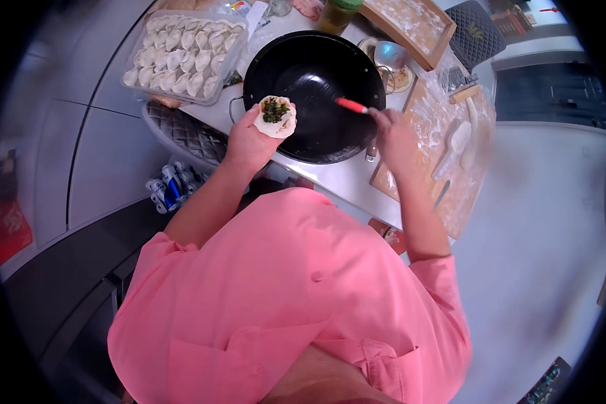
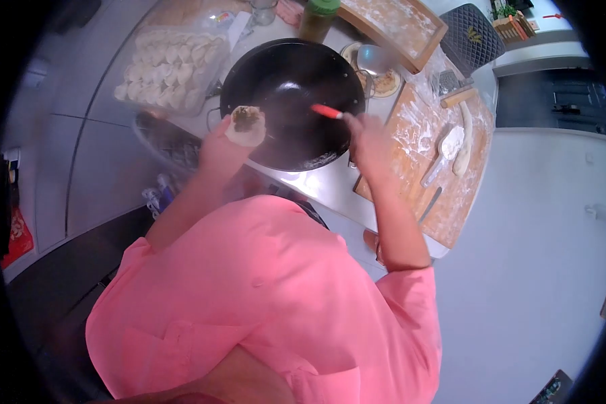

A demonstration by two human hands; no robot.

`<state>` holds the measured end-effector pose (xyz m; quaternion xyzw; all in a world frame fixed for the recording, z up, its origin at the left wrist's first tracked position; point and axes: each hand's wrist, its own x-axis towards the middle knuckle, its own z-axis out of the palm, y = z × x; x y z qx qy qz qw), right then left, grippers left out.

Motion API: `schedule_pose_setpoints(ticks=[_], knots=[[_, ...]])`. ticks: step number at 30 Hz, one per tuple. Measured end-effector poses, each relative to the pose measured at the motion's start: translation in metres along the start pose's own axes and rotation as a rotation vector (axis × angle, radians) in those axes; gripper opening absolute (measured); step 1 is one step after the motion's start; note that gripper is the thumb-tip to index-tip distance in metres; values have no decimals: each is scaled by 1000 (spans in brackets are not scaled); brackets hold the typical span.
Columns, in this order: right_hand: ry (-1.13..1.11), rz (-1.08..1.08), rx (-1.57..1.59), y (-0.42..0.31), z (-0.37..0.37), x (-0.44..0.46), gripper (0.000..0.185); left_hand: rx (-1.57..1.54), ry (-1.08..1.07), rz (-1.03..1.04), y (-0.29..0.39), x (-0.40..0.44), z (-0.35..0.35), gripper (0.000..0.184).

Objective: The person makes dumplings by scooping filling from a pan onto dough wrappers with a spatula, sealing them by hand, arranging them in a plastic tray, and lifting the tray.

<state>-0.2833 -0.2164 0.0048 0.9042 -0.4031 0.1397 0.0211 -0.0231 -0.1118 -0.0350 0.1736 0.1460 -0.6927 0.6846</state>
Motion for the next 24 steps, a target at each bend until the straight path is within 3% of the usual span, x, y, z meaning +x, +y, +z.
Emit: schedule_pose_setpoints(ticks=[5, 7, 10, 18, 24], knots=[[-251, 13, -202, 31, 9, 76, 22, 98, -47, 92, 19, -7, -17, 37], [-380, -136, -445, 39, 17, 105, 20, 67, -59, 78, 26, -9, -25, 37], [-591, -174, -575, 26, 25, 139, 13, 74, -33, 92, 29, -16, -18, 37], [-683, -335, -537, 13, 64, 145, 7, 106, -19, 137, 34, -26, -13, 41], [-770, -398, -309, 19, 86, 136, 17, 92, -7, 145, 34, -26, -11, 41]])
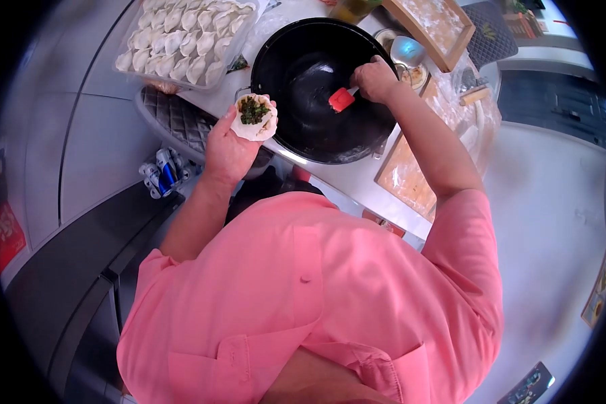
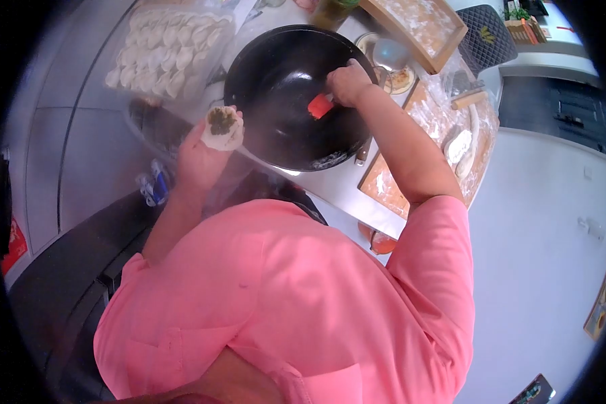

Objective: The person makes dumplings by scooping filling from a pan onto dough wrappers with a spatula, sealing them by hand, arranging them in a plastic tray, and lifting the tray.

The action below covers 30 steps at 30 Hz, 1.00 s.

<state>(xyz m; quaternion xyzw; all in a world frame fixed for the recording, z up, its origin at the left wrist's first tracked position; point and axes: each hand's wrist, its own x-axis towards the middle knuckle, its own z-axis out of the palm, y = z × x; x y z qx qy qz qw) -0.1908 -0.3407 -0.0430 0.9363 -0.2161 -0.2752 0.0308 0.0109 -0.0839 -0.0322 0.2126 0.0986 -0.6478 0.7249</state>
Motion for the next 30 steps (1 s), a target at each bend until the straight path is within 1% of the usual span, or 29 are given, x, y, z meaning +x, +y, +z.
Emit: schedule_pose_setpoints(ticks=[3, 5, 6, 8, 9, 10, 12, 13, 15, 16, 18, 22, 24, 25, 27, 28, 30], knots=[[-40, -66, -28, -11, -7, 3, 22, -10, -4, 2, -1, -1, 2, 40], [58, -179, -84, -16, -8, 6, 9, -4, 4, 13, -2, -2, 0, 40], [57, -183, -80, -19, -6, 8, 9, 2, 5, 21, -2, -2, -1, 39], [103, -309, -67, -23, -3, 14, 10, 4, 9, 29, -3, -2, -2, 39], [67, -340, -67, -25, -3, 19, 13, 4, 9, 35, -4, -3, -3, 39], [65, -345, -60, -29, -5, 20, 13, 4, 17, 34, -4, -4, -4, 39], [-41, -353, 59, -34, -11, 22, 22, 9, 12, 50, -5, -6, -5, 38], [-42, -356, 61, -36, -16, 22, 22, 9, 17, 50, -6, -7, -6, 38], [-167, -353, 135, -38, -22, 23, 24, -27, 28, 40, -7, -8, -8, 37], [-167, -356, 135, -37, -21, 24, 24, -28, 31, 42, -8, -9, -8, 37], [-221, -352, 281, -34, -19, 27, 23, -26, 55, 52, -10, -11, -7, 37], [-286, -329, 371, -35, -28, 21, 23, -17, 81, 61, -12, -15, -7, 37], [-342, -310, 469, -35, -29, 20, 23, 12, 57, 75, -14, -16, -12, 37], [-341, -314, 468, -36, -28, 21, 23, 12, 60, 78, -14, -18, -14, 37], [-424, -277, 559, -35, -27, 23, 36, -22, 63, 79, -16, -25, -22, 37], [-422, -283, 556, -36, -28, 22, 36, -22, 64, 85, -18, -30, -28, 37], [-422, -280, 657, -37, -30, 20, 35, -71, 29, 33, -24, -39, -49, 37]])
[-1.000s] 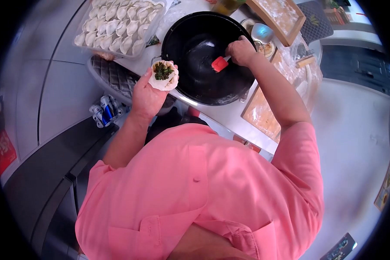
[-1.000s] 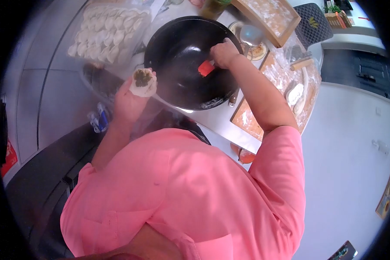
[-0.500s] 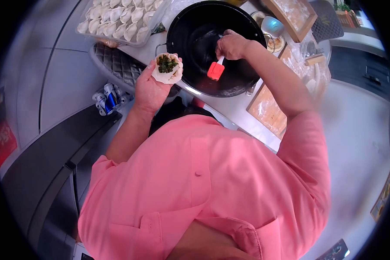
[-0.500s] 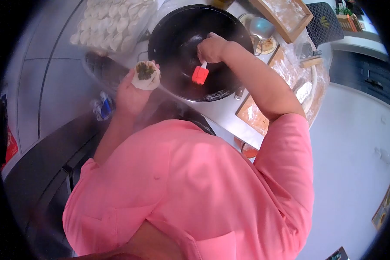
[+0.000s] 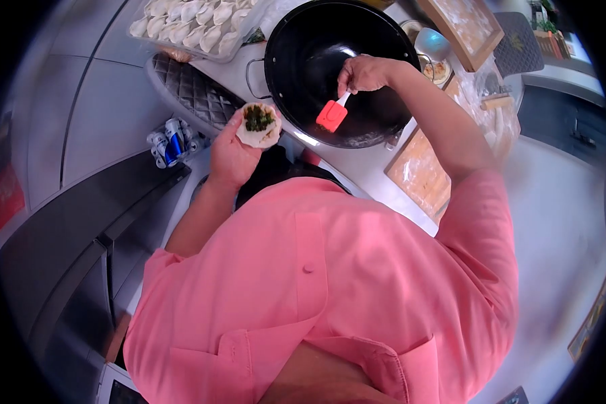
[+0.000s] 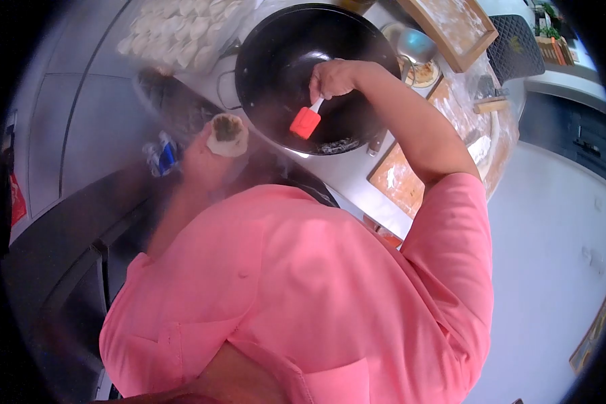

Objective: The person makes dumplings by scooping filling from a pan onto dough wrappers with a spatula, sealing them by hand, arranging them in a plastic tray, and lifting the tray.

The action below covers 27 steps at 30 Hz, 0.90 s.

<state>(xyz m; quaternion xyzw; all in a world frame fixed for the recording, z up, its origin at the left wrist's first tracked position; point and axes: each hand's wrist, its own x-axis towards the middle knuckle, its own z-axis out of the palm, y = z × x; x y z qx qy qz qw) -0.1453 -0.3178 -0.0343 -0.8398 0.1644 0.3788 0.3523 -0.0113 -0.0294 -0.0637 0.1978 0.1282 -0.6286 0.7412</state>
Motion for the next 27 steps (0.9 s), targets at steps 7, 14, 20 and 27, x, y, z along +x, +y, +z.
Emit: schedule_pose_setpoints(ticks=[7, 14, 20, 27], knots=[[-26, -124, 99, -9, 0, 3, 30, 419, 89, 101, -46, -6, -23, 36], [97, -319, 111, -42, 7, -21, 25, 565, 15, 227, -76, 10, -34, 36], [548, -626, -408, -69, 32, -53, 17, 597, -5, 317, -81, -9, -28, 33], [870, -622, -623, -93, 68, -115, 18, 398, -47, 348, -81, -19, -15, 36]])
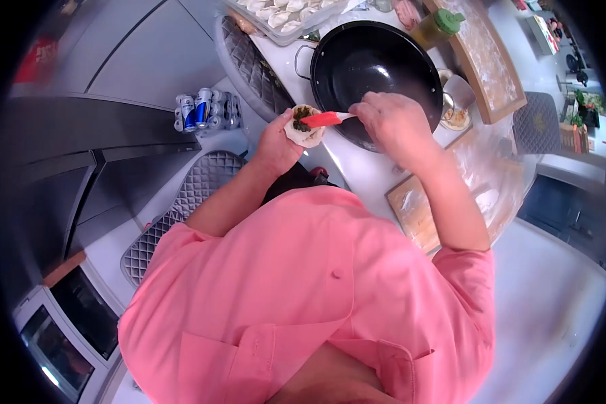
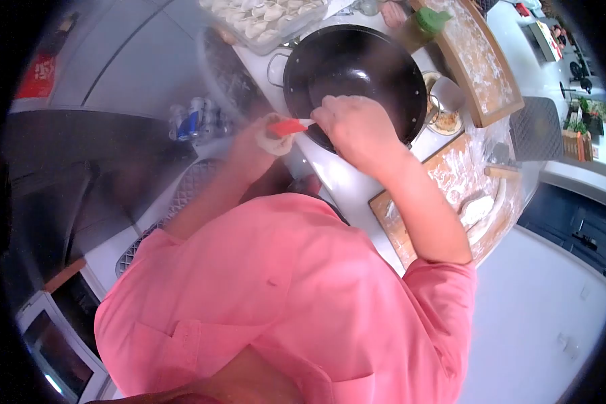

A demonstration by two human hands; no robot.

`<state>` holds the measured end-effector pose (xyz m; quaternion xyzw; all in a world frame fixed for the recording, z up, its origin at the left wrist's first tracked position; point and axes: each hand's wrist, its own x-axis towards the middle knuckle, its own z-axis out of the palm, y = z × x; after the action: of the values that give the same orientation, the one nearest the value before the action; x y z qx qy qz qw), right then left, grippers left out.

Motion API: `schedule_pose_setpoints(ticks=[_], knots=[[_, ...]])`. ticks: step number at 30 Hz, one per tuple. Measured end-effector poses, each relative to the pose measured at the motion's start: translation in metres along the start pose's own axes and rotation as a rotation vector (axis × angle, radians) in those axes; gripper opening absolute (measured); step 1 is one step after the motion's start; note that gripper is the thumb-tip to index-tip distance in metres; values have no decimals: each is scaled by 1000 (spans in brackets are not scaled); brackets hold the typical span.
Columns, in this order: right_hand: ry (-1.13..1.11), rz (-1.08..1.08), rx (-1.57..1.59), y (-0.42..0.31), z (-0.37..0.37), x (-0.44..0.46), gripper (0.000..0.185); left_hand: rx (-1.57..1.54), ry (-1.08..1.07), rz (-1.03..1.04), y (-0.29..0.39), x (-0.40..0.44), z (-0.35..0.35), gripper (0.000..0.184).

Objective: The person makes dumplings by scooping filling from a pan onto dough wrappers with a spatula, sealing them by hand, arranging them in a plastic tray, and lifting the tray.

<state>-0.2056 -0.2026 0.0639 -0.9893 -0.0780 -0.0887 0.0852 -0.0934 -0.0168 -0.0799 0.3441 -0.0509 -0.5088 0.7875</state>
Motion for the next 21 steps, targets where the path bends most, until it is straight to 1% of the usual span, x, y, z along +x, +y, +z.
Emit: schedule_pose_setpoints(ticks=[1, 2, 3, 4, 5, 7, 8, 10, 12, 14, 15, 17, 21], knots=[[4, -11, -10, -6, -3, -5, 18, -1, -5, 15, 5, -2, 9, 36], [91, 6, -47, -12, -4, -10, 18, -29, -5, 35, 12, -5, 22, 28], [178, 24, -84, -15, -5, -15, 19, -44, -11, 51, 15, -6, 30, 25], [212, 12, -87, -17, -7, -20, 25, -60, -18, 67, 19, -7, 37, 23], [217, 5, -100, -19, -8, -24, 25, -6, -87, 94, 22, -7, 40, 30], [378, -4, -156, -22, -8, -34, 31, 49, -164, 128, 28, -8, 51, 39], [417, -1, -178, -24, -7, -39, 36, 39, -139, 122, 32, -9, 61, 39], [455, 22, -201, -26, -8, -49, 37, -314, -10, -58, 35, -1, 67, 40], [506, 109, -196, -28, -4, -62, 41, -301, -32, -53, 39, 1, 79, 40], [504, 127, -185, -30, -2, -68, 41, -287, -45, -53, 40, 0, 89, 40], [499, 143, -165, -31, -1, -70, 42, -162, -86, 3, 40, -2, 93, 40], [513, 172, -188, -33, 4, -73, 41, -32, -134, 56, 38, 0, 96, 39], [550, 250, -252, -36, 10, -73, 39, -23, -69, 109, 32, 4, 100, 38]])
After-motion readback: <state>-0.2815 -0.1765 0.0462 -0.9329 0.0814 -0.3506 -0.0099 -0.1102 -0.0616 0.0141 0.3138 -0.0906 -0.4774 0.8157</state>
